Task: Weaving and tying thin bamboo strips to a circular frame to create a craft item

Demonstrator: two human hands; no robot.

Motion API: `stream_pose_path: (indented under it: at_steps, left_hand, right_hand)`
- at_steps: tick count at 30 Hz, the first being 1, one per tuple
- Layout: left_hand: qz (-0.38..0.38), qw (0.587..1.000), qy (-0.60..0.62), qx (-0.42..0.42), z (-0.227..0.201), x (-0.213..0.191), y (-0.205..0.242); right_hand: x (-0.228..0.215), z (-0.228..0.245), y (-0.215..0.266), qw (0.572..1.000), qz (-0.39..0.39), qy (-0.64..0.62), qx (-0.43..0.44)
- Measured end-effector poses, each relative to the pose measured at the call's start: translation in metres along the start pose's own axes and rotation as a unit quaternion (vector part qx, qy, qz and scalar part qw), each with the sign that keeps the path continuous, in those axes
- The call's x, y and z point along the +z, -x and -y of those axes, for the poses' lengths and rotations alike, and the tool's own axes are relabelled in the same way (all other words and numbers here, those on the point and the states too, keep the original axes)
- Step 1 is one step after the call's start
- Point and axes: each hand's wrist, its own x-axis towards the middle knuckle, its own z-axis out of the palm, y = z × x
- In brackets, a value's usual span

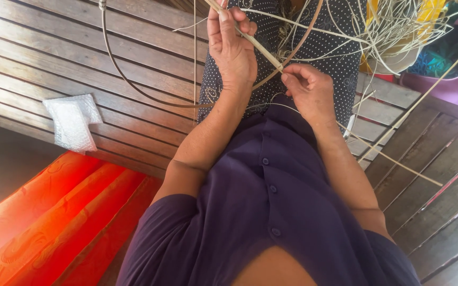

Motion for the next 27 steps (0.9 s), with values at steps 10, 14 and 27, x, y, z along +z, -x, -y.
stream_pose_path:
  at_steps: [10,14,27]
  left_hand:
    - [-0.006,1.0,0.009,-0.001,-0.001,0.002,0.005]
    - [-0.033,0.999,-0.029,-0.01,-0.009,0.013,0.01]
    - [0.079,0.836,-0.524,0.142,-0.108,0.044,-0.047]
  right_hand:
    - [0.003,-0.009,-0.005,1.0,-0.005,0.008,-0.015]
    - [0.001,-0.003,-0.005,1.0,-0.005,0.015,-0.024]
    - [-0.133,0.07,0.046,0.969,-0.007,0.099,-0.226]
